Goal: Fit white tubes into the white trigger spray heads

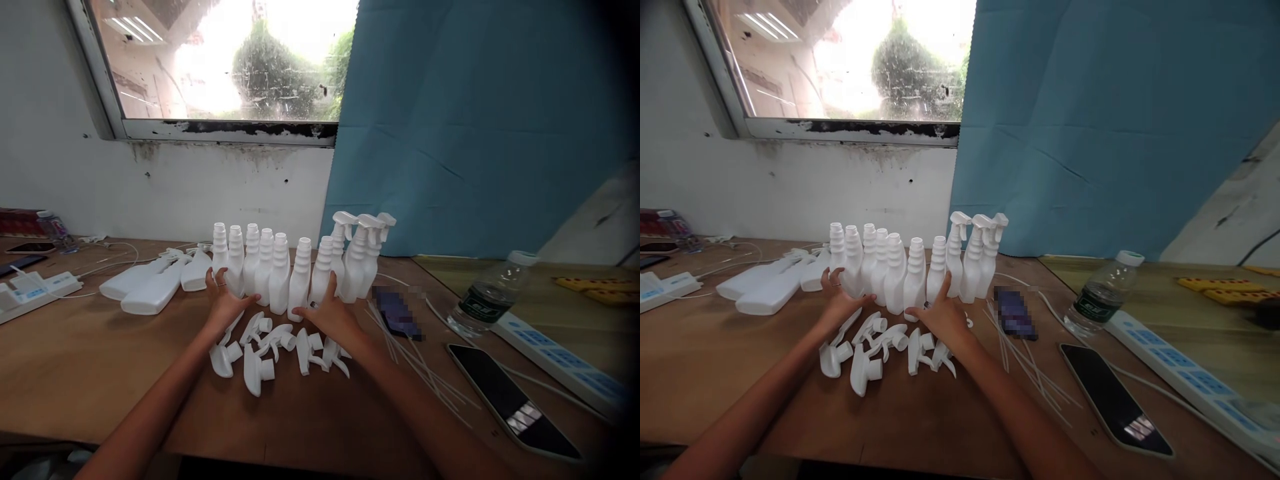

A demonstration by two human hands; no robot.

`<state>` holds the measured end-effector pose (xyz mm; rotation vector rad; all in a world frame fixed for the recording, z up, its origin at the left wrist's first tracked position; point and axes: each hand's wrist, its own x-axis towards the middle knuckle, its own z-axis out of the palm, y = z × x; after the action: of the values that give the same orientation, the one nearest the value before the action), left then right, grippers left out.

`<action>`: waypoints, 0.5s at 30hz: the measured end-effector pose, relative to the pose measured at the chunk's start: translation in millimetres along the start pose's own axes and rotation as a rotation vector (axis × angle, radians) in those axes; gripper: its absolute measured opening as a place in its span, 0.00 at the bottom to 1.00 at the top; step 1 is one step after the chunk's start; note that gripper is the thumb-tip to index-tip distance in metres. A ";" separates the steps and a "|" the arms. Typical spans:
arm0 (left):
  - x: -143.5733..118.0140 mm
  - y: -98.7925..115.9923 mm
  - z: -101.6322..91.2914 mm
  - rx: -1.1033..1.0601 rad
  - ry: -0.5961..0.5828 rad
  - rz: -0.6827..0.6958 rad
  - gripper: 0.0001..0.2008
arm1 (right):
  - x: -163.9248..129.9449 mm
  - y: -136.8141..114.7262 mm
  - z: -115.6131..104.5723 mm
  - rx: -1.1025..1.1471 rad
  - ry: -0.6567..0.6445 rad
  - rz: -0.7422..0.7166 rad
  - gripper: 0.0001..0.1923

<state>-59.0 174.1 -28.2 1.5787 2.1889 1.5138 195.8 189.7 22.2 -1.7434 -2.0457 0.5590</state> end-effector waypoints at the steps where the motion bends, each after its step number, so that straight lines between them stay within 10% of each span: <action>1: 0.2 -0.7 3.2 -0.001 0.008 0.005 0.50 | 0.5 -1.0 0.5 -0.002 -0.003 0.005 0.69; 15: 11.4 1.0 12.4 0.030 0.027 0.018 0.49 | 35.8 -15.8 24.2 0.035 -0.030 0.015 0.62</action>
<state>-57.2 190.9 -28.7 1.5998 2.2276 1.5237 164.5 221.7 11.6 -1.7422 -2.0318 0.6254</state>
